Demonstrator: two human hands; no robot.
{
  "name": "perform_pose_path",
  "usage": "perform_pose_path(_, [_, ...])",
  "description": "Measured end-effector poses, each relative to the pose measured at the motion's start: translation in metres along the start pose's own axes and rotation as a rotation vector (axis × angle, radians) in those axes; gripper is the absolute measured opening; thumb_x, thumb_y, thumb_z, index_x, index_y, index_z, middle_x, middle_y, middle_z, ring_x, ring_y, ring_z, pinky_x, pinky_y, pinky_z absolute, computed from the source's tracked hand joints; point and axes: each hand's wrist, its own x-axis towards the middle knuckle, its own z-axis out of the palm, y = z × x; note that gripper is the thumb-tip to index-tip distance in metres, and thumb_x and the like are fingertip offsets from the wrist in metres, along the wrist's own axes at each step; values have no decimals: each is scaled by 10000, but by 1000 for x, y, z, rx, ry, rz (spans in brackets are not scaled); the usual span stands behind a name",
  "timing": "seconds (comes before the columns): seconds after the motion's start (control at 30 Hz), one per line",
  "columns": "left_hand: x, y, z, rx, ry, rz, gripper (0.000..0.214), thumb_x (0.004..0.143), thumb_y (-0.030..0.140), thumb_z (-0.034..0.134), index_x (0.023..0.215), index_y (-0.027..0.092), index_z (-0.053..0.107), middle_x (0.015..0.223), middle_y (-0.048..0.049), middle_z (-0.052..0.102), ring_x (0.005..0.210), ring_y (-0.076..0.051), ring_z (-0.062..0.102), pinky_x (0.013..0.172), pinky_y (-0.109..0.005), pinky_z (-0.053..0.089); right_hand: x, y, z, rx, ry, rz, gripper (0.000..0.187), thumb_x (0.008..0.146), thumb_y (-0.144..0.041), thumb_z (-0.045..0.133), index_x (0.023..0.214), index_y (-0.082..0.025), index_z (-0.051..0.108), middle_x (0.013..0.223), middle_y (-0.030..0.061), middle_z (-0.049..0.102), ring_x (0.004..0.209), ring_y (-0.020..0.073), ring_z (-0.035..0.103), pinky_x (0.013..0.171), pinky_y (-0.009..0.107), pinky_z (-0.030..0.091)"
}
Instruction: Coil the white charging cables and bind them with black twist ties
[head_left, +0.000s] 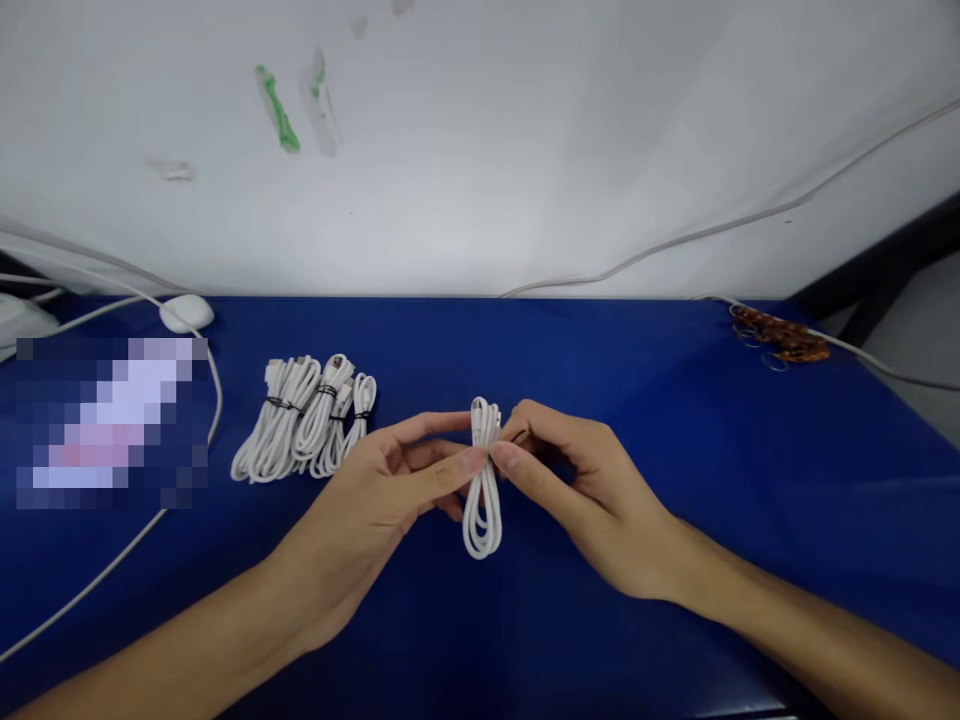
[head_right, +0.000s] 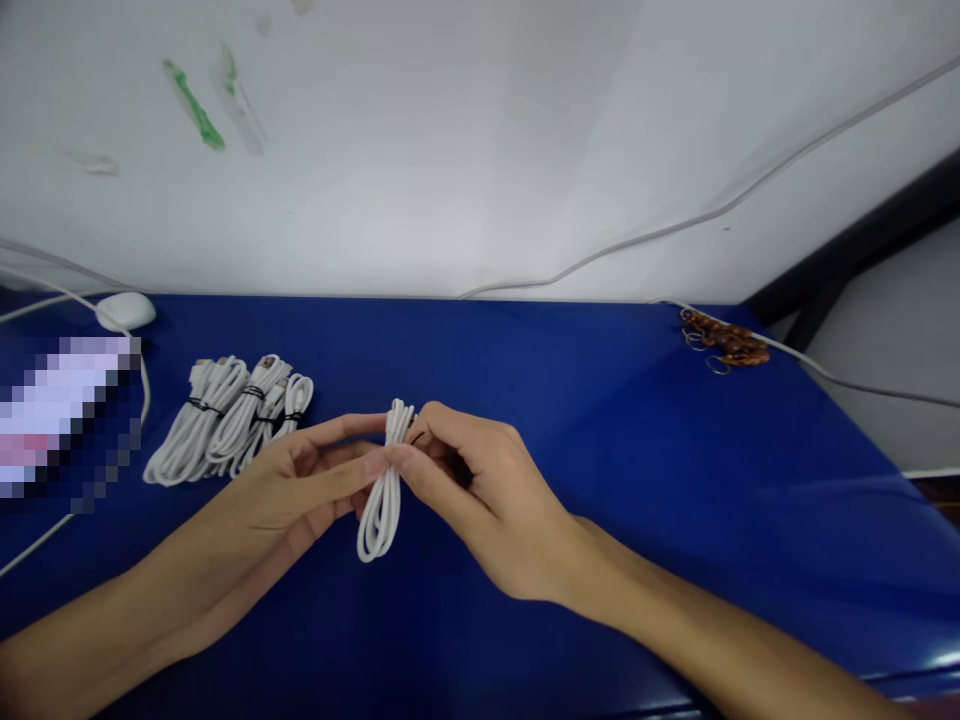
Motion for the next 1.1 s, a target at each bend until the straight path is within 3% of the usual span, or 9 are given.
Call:
perform_pose_path(0.23, [1, -4, -2, 113, 65, 163, 412, 803, 218, 966, 1181, 294, 821, 978, 5, 856, 837, -180, 750, 700, -238, 600, 1, 3, 1, -65, -32, -20, 338, 1135, -358, 604, 835, -204, 590, 743, -53, 525, 644, 113, 430, 598, 266, 370])
perform_pose_path(0.47, [-5, -3, 4, 333, 77, 335, 166, 845, 260, 916, 997, 304, 865, 898, 31, 845, 786, -160, 755, 700, -224, 579, 2, 1, 0, -90, -8, -4, 327, 1127, -326, 605, 825, -200, 603, 743, -49, 530, 652, 118, 443, 601, 273, 365])
perform_pose_path(0.57, [-5, -2, 4, 404, 81, 334, 163, 854, 274, 896, 1008, 316, 864, 888, 30, 846, 806, -188, 776, 703, -257, 572, 2, 1, 0, -93, -6, 13, 357, 1120, -340, 620, 792, -201, 587, 735, -46, 535, 652, 120, 449, 597, 278, 360])
perform_pose_path(0.8, [-1, -1, 5, 381, 86, 289, 68, 803, 301, 916, 814, 271, 856, 831, 13, 827, 790, -194, 742, 698, -266, 535, 2, 1, -2, -86, -44, -26, 414, 1143, -330, 589, 758, -204, 503, 720, -60, 475, 643, 106, 404, 589, 260, 331])
perform_pose_path(0.97, [-2, 2, 5, 379, 117, 254, 144, 750, 332, 941, 815, 248, 843, 747, 2, 777, 693, -190, 656, 641, -287, 478, 2, 0, -3, -95, -94, -56, 387, 1159, -338, 557, 797, -209, 511, 735, -56, 460, 648, 113, 396, 599, 265, 334])
perform_pose_path(1.1, [-4, 2, 5, 424, 97, 214, 150, 803, 365, 897, 866, 246, 831, 754, -9, 769, 700, -208, 639, 629, -309, 437, 2, 0, -4, -105, -123, -63, 378, 1156, -336, 565, 805, -210, 504, 741, -54, 454, 655, 116, 402, 612, 273, 338])
